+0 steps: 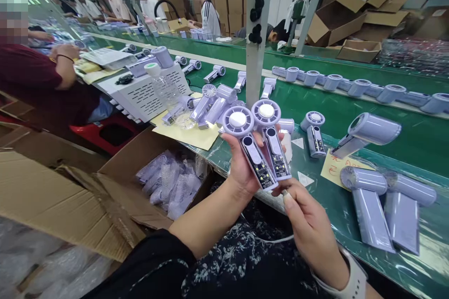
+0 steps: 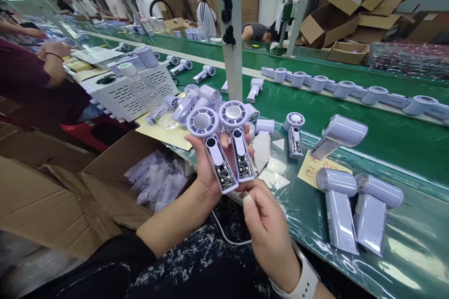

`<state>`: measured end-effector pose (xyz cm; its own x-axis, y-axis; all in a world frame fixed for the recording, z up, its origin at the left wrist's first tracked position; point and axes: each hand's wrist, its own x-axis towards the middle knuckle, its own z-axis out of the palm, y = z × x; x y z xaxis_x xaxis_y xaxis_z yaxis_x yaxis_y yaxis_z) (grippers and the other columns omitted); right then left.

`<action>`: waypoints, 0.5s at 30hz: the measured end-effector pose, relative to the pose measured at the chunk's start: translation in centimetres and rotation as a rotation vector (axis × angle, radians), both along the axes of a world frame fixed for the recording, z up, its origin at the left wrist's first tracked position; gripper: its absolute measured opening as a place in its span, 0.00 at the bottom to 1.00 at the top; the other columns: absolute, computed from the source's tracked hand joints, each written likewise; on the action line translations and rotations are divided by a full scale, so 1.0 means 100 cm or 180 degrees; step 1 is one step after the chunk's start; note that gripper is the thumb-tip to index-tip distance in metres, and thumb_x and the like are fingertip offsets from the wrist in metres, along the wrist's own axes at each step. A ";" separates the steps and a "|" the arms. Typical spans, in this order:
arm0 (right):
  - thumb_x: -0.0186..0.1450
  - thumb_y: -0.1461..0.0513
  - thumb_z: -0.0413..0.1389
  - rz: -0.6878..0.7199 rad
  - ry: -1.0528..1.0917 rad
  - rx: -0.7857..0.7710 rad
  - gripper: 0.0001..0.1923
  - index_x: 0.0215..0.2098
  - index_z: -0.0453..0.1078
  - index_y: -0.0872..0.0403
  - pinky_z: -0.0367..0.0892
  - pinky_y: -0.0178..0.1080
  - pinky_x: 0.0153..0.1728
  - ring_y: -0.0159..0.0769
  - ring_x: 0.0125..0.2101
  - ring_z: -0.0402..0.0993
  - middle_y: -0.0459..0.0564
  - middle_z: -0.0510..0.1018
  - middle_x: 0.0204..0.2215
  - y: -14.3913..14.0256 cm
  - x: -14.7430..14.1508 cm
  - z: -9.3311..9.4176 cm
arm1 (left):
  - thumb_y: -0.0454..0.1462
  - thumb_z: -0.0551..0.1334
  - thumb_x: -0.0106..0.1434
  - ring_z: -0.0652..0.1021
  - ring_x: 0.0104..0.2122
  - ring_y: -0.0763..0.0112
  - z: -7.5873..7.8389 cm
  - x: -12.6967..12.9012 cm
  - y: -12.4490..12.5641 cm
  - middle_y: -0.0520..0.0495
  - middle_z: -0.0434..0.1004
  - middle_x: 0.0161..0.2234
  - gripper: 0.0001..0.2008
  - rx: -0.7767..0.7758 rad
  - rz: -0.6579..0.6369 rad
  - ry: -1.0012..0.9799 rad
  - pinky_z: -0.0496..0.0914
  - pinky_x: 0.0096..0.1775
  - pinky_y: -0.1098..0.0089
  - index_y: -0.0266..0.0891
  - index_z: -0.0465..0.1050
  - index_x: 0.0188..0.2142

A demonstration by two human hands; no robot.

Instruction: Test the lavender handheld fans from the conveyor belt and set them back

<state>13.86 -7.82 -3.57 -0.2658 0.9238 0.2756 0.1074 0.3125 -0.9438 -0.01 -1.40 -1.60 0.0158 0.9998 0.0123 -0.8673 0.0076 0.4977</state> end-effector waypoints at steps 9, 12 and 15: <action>0.74 0.43 0.52 -0.0178 0.0847 -0.1170 0.25 0.26 0.62 0.49 0.68 0.38 0.27 0.33 0.18 0.64 0.39 0.64 0.14 0.008 -0.023 -0.009 | 0.71 0.68 0.43 0.83 0.44 0.55 -0.006 -0.004 0.010 0.45 0.84 0.44 0.36 0.0727 0.0192 0.0372 0.80 0.44 0.58 0.40 0.69 0.22; 0.72 0.45 0.55 -0.0053 0.0737 -0.1099 0.25 0.25 0.67 0.52 0.69 0.37 0.33 0.35 0.25 0.71 0.45 0.73 0.20 0.015 -0.022 -0.009 | 0.70 0.68 0.46 0.84 0.41 0.58 -0.009 -0.008 0.010 0.44 0.84 0.43 0.34 0.0958 0.0177 0.0429 0.80 0.41 0.62 0.40 0.73 0.24; 0.74 0.48 0.55 -0.0056 0.0590 -0.0830 0.20 0.31 0.72 0.52 0.68 0.35 0.35 0.35 0.31 0.72 0.46 0.76 0.27 0.016 -0.017 -0.006 | 0.70 0.66 0.47 0.83 0.44 0.55 -0.008 -0.009 0.006 0.43 0.83 0.43 0.35 0.0797 0.0258 0.0420 0.80 0.41 0.60 0.40 0.70 0.24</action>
<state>12.12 -6.19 -4.16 -0.2167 0.9736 0.0713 -0.0707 0.0572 -0.9959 -0.92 -0.82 -2.45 -0.0461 0.9640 0.2619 -0.7878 -0.1963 0.5839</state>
